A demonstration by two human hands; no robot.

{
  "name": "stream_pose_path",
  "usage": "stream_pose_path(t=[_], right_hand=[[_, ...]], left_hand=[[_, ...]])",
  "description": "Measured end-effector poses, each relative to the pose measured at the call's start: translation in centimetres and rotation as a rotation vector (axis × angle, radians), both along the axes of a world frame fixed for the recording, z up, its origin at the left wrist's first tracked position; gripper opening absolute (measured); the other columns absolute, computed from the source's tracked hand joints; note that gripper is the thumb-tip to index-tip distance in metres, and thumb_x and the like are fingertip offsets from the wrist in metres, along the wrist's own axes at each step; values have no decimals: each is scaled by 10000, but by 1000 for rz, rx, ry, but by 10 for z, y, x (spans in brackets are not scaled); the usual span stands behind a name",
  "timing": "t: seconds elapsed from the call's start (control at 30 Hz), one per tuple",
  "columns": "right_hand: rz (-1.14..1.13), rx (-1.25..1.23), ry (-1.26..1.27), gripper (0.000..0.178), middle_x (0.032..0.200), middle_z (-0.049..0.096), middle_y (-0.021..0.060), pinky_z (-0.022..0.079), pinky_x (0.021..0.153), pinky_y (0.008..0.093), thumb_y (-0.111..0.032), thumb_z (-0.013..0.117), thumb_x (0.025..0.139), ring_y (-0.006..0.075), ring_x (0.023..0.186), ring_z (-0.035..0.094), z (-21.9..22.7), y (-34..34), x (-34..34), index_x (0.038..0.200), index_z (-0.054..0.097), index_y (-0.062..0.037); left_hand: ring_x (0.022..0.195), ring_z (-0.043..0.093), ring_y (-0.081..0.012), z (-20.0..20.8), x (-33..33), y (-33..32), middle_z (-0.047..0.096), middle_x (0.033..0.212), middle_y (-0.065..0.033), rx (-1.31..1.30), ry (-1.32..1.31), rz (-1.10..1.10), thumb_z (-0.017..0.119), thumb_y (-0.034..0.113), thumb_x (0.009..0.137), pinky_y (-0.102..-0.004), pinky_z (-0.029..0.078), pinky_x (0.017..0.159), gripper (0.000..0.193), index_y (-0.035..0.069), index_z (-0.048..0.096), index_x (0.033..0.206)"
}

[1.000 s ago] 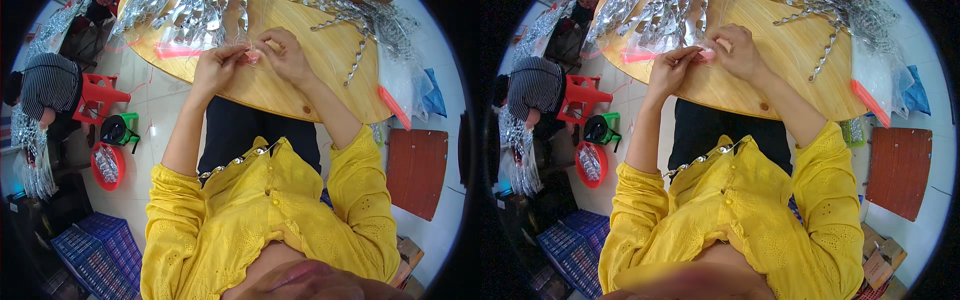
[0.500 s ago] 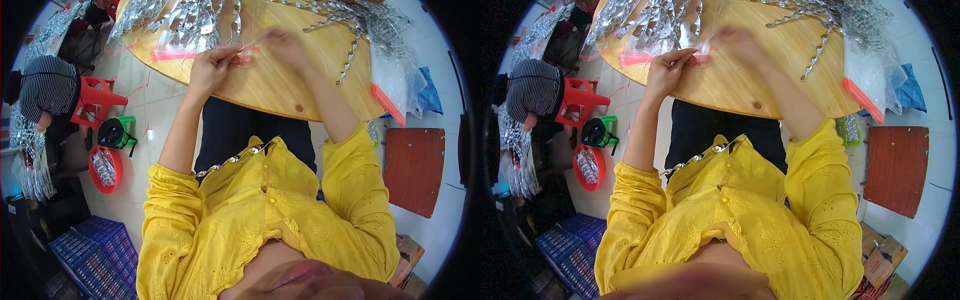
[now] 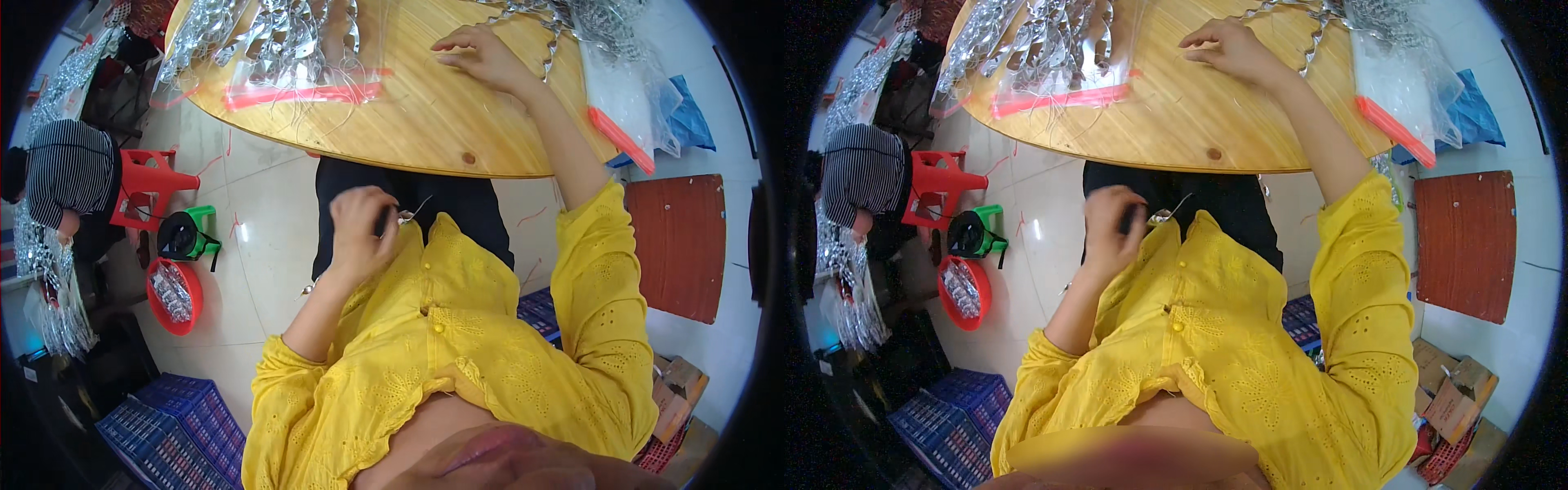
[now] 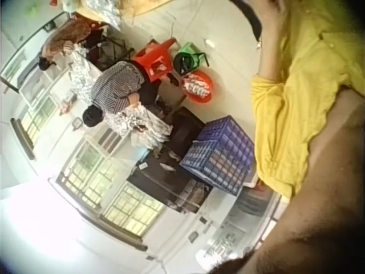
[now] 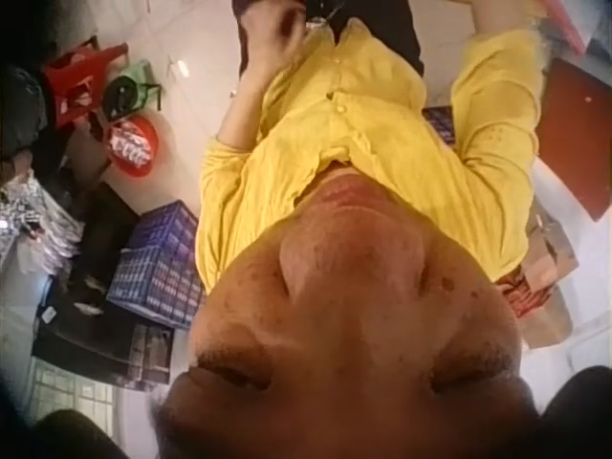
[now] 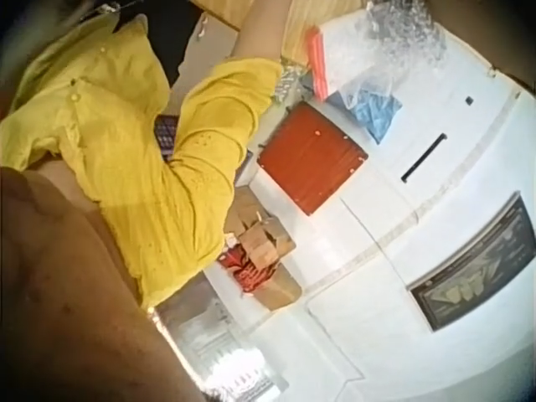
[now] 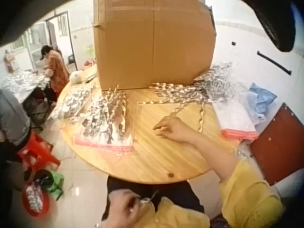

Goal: Assembling silver-colored decorative chains and placing them into plastic bags for packaging.

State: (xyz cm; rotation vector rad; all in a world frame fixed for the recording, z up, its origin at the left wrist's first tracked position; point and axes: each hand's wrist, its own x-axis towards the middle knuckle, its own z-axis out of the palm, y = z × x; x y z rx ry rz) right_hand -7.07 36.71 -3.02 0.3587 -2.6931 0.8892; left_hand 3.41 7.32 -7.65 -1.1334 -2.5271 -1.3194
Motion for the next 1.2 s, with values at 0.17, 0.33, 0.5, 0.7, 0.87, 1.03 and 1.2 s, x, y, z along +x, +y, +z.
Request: stream_pose_path(t=[0.17,0.33,0.5,0.7,0.87,1.03,1.2], right_hand=[[40,-99,-156,184,798,537,50,390,760,269,-184,633,712,190,852,479,-12,-2,-16,838,602,-54],[10,306,54,130,768,519,39,385,731,241,-164,585,763,144,831,467,-8,-1,-15,800,558,-42],[62,-373,-5,103,709,500,12,380,635,217,-146,508,822,107,710,453,4,-29,7,850,488,-50],[-10,-815,-162,96,697,532,6,288,456,145,-123,481,838,22,518,388,14,-57,67,897,466,-48],[-72,-797,-187,139,750,582,29,267,448,125,-118,487,834,1,498,363,5,-65,85,945,457,-40],[-72,-1000,-281,205,799,611,75,305,435,140,-113,502,826,9,493,413,15,-82,97,996,451,-11],[-135,-962,-201,172,778,612,88,382,459,157,-97,522,812,49,529,486,6,-92,108,943,489,9]], left_hand=[[1028,392,-237,-42,22,-14,494,1060,-61,-400,-7,-60,564,317,716,-412,210,892,375,84,546,1010],[1033,414,-242,-33,16,4,539,1001,-112,-452,-139,-48,546,344,737,-416,192,904,409,98,529,1063],[802,530,-337,-54,-1,30,552,866,-177,-327,-426,-153,561,186,738,-334,439,683,360,8,504,1046],[705,577,-210,-3,4,22,580,763,-145,38,-828,-266,532,93,766,-288,441,610,216,-2,446,940],[622,484,-76,35,5,13,568,788,-47,484,-1039,-192,445,117,855,-181,387,590,198,9,428,1020],[612,443,-33,39,-12,15,547,783,-25,603,-1097,7,410,244,876,-144,321,477,276,17,503,1001],[599,467,-66,48,-21,23,557,761,-36,785,-1314,-24,428,255,865,-175,351,494,296,-9,543,935]])
